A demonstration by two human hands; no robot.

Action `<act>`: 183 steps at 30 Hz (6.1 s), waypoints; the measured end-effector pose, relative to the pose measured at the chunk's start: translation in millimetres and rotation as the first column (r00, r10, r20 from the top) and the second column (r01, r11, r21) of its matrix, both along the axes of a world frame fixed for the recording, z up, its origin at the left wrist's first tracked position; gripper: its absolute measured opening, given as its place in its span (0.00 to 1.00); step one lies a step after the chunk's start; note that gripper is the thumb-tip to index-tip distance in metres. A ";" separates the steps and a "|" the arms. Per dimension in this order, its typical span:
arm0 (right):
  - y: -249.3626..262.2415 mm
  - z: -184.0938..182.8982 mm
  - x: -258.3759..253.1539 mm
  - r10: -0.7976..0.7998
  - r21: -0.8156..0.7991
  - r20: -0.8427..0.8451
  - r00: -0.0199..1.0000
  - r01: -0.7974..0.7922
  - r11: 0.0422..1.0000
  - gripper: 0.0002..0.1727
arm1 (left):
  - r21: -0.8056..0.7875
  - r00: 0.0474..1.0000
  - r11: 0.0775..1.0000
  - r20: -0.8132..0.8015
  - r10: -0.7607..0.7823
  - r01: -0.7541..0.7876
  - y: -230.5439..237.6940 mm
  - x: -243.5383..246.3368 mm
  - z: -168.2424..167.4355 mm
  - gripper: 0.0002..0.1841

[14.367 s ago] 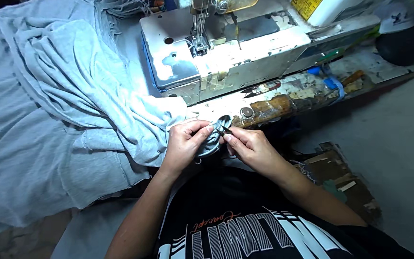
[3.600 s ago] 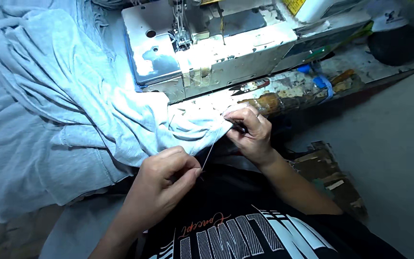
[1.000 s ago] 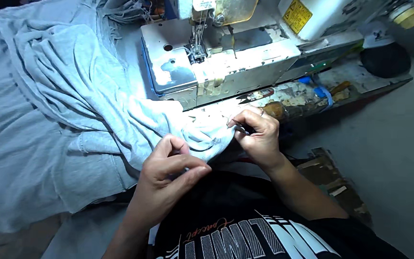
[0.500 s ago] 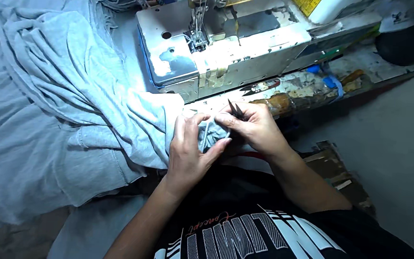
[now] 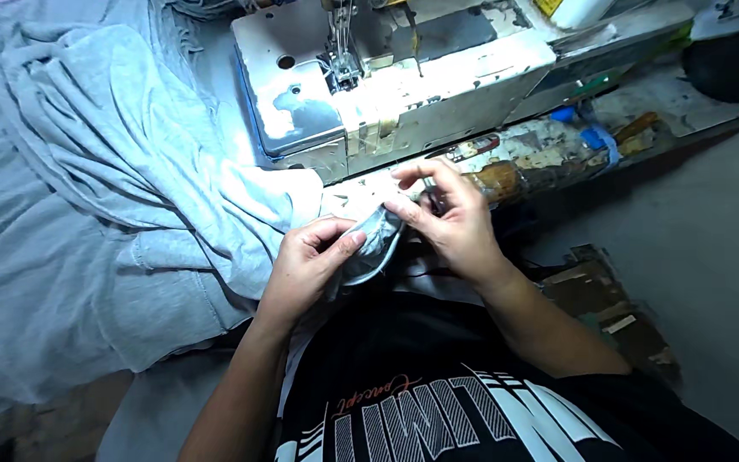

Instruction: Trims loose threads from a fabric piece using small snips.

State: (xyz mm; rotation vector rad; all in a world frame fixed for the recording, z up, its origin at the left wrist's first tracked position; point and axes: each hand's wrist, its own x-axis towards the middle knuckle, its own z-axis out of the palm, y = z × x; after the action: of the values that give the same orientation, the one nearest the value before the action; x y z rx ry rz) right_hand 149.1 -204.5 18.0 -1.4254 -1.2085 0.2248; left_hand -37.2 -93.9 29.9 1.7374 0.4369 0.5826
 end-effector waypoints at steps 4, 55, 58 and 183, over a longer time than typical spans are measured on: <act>-17.3 2.6 -7.8 -0.063 0.113 0.307 0.950 0.029 0.993 0.12 | -0.021 1.000 1.000 -0.011 0.016 -0.017 1.4 1.3 0.2 0.08; -27.5 -0.9 -26.8 0.282 -0.416 -0.306 0.909 -0.394 0.819 0.16 | -0.095 0.999 0.995 0.020 0.028 -0.026 2.6 5.3 -4.2 0.08; -29.2 -1.4 -26.2 0.411 -0.174 -0.278 0.868 -0.466 0.867 0.15 | -0.009 0.999 1.000 -0.033 0.014 -0.014 3.0 5.0 -4.0 0.08; -5.8 -22.0 -10.2 -0.004 0.259 0.308 0.951 -0.080 0.963 0.06 | -0.145 0.902 0.958 0.397 -0.171 0.246 -21.9 -12.9 17.4 0.10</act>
State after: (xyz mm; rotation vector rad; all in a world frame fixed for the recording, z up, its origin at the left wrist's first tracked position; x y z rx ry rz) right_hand 138.9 -210.3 -4.0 -1.2266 -1.4597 -0.1378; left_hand -50.1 -115.8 47.4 1.4191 0.0259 0.6800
